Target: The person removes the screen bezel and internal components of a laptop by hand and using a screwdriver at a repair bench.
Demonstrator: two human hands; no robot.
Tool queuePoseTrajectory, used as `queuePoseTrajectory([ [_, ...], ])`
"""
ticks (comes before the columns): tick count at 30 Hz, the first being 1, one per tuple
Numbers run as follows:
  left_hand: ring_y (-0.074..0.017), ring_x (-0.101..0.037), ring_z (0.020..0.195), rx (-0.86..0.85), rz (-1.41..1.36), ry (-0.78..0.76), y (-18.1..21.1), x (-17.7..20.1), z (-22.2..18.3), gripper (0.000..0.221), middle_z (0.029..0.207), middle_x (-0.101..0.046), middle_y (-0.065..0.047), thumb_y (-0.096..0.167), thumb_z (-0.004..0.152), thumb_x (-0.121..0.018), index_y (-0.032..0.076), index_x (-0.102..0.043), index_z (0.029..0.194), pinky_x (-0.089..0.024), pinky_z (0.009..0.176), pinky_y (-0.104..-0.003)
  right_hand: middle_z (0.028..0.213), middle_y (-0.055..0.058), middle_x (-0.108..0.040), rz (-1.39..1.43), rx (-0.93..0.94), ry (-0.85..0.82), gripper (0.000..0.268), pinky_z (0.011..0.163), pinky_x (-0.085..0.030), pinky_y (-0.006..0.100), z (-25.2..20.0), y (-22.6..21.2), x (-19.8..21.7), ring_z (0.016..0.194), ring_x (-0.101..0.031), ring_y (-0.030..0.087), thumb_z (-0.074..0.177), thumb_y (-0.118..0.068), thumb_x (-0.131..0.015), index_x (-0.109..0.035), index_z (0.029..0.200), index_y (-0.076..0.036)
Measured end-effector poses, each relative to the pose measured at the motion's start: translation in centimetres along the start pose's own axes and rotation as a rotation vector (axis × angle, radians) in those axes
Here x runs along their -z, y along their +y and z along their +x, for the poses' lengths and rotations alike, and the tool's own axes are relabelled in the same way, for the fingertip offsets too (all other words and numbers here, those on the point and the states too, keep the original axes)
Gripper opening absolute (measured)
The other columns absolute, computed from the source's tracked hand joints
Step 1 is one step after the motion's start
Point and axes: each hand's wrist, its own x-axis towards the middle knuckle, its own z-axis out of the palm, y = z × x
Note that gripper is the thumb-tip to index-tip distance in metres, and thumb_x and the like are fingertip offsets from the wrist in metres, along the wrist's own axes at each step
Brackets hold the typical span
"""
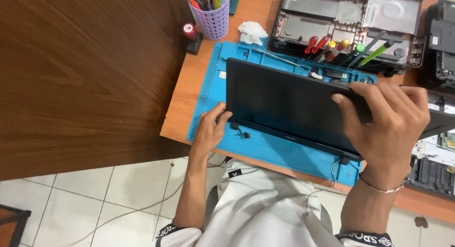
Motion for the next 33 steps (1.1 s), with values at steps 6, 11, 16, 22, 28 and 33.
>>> queuePoseTrajectory([
  [6,-0.015,-0.06,0.069,0.053,0.017,-0.062,0.6,0.5,-0.4,0.012,0.08,-0.067,-0.007,0.012,0.099,-0.063,0.002,-0.056,0.096,-0.045,0.057,-0.035,0.101,0.011,-0.067,0.006,-0.147,0.016,0.028,0.1,-0.047,0.039,-2.8,1.2,1.3,0.098,-0.061,0.03,0.093,-0.014,-0.09,-0.069,0.106,-0.003],
  [11,-0.019,-0.064,0.075,-0.009,0.012,-0.068,0.7,0.6,-0.7,0.008,0.085,-0.068,-0.011,0.007,0.101,-0.063,0.001,-0.058,0.102,-0.051,0.067,-0.035,0.127,0.017,-0.06,0.138,-0.263,0.096,0.023,0.1,-0.051,0.035,-6.1,2.0,1.5,0.115,-0.061,0.029,0.103,-0.003,-0.077,-0.064,0.122,0.001],
  [16,-0.0236,-0.075,0.094,-0.031,-0.056,-0.068,0.6,0.4,-0.9,0.01,0.094,-0.073,-0.014,0.002,0.099,-0.062,0.0,-0.058,0.108,-0.057,0.078,-0.036,0.142,0.013,-0.059,0.554,-0.454,0.343,0.046,0.101,-0.054,0.027,-8.8,2.6,-1.0,0.117,-0.062,0.016,0.117,-0.013,-0.067,-0.041,0.154,0.0],
  [22,-0.0254,-0.077,0.1,0.032,-0.006,-0.047,0.3,-0.1,-0.2,0.014,0.098,-0.076,-0.016,0.002,0.096,-0.065,0.0,-0.062,0.11,-0.059,0.085,-0.036,0.115,0.003,-0.053,0.638,-0.853,0.318,0.046,0.091,-0.045,0.023,-17.7,5.6,-8.5,0.103,-0.049,0.009,0.124,-0.017,-0.057,-0.036,0.157,0.006],
  [28,-0.0253,-0.076,0.099,0.108,-0.015,-0.047,-0.4,0.0,0.0,0.018,0.099,-0.076,-0.018,0.004,0.096,-0.067,-0.001,-0.063,0.113,-0.059,0.088,-0.035,0.089,-0.005,-0.047,0.814,-0.844,0.173,0.021,0.065,-0.03,0.019,-17.8,5.5,-8.4,0.075,-0.036,0.002,0.12,-0.02,-0.054,-0.052,0.121,0.001],
  [33,-0.016,-0.07,0.105,0.05,-0.275,-0.06,-0.4,0.5,-0.2,0.022,0.112,-0.075,-0.012,0.004,0.102,-0.064,-0.002,-0.065,0.124,-0.055,0.093,-0.028,0.091,-0.003,-0.049,0.83,-0.862,0.101,0.019,0.071,-0.033,0.02,-15.7,5.9,-7.1,0.077,-0.039,0.002,0.119,-0.018,-0.052,-0.057,0.122,0.0],
])
